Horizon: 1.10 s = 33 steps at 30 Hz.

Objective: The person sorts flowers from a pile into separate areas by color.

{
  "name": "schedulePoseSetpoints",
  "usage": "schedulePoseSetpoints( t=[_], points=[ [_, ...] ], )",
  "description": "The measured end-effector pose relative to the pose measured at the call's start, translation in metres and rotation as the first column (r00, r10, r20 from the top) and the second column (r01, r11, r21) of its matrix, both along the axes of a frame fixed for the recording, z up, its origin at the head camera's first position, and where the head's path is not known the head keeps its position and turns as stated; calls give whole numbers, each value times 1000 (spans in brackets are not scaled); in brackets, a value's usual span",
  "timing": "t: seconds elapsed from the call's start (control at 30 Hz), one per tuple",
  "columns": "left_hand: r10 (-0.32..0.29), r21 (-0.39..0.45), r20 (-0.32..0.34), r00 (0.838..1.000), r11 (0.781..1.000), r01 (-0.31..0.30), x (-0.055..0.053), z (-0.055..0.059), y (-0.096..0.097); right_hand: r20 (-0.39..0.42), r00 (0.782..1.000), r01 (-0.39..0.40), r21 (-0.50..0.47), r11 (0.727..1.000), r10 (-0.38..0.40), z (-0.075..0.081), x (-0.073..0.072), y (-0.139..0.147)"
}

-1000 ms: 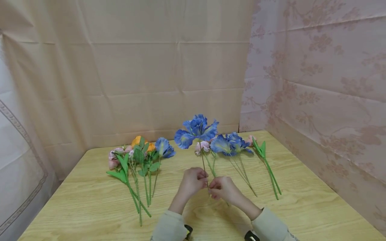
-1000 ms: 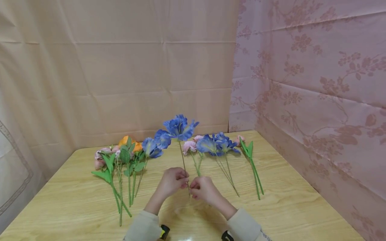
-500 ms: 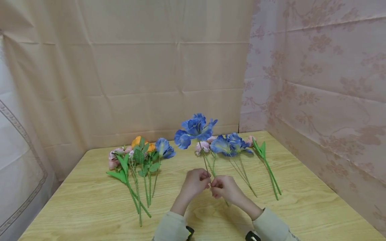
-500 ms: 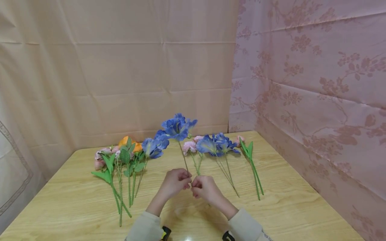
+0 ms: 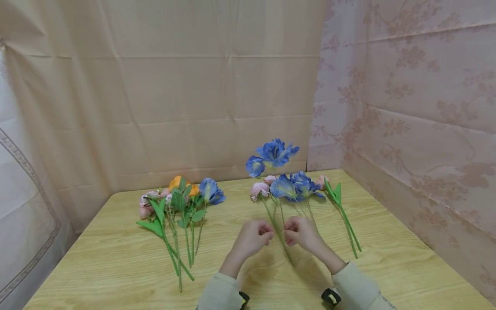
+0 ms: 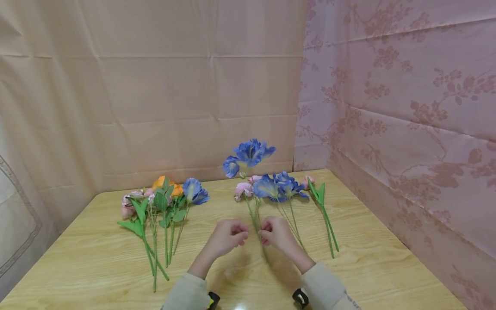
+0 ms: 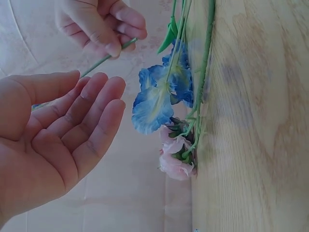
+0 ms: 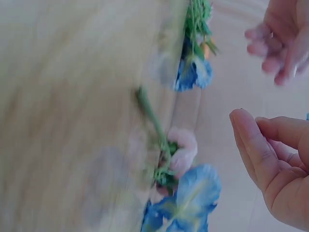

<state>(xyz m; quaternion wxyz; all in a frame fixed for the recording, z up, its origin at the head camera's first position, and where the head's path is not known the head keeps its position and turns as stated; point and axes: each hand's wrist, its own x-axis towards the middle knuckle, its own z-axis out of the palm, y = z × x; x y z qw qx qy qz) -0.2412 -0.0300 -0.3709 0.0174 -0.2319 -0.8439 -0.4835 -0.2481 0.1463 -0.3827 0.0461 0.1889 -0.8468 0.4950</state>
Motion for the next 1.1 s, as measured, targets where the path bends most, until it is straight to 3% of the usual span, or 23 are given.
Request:
schedulePoseSetpoints(
  t=[0.33,0.73,1.1],
  points=[
    [-5,-47,28,1000,999,6,1,0,-1,80,974,205,98,974,-213,6,-14,35],
    [-38,-64,1,999,997,38,1,-2,-1,114,949,273,179,945,-295,8,-33,70],
    [-58,-84,-9,998,995,57,3,-2,-3,116,932,284,359,889,-344,4,-41,76]
  ],
)
